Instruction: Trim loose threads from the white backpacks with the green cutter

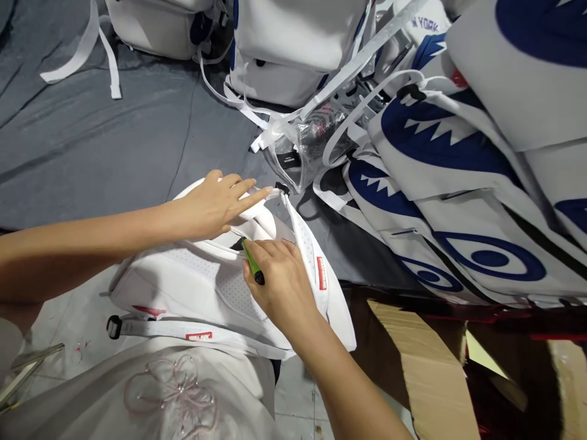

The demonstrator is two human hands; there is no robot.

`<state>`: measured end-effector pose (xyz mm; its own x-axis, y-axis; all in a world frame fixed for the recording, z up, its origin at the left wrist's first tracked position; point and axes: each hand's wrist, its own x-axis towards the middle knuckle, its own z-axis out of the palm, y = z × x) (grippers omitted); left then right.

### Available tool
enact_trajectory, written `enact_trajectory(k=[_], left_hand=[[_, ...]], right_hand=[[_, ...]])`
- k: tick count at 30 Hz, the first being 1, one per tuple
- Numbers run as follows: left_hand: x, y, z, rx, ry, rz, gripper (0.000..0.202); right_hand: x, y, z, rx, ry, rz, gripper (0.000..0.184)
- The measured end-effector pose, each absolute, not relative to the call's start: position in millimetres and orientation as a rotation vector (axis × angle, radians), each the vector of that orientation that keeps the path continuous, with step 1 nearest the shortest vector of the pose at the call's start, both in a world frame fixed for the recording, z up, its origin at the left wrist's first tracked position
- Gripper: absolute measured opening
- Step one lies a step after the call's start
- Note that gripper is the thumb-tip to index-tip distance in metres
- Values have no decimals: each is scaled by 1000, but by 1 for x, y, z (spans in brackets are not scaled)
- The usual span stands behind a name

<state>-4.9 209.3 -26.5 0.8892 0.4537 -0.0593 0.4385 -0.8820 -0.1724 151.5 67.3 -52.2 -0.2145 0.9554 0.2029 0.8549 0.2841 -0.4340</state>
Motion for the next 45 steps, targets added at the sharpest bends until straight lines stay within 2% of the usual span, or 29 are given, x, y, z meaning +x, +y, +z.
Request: enact_trajectory(k=[9,19,26,36,39,45], left_hand=[[-5,210,-22,-2904,-711,232,81],[-5,210,-26,-2907,-708,185,79],[-5,210,-26,-2936,-713,161,65],[-6,206,-18,-2962,-742,194,71],[-6,207,-22,-2961,-736,138,67],[-7,210,-30,-2942,-711,97,74]], right_hand=[[145,78,-49,-1589,-1971,522,24],[132,75,-53,-1679,-1846,464,24],[111,73,-56,-1739,-1707,375,23],[109,73,-51,-1783,-1741,331,22],[109,72,-50,-1807,-1734,368,22],[109,72,-53,-1822,-1685,360,20]])
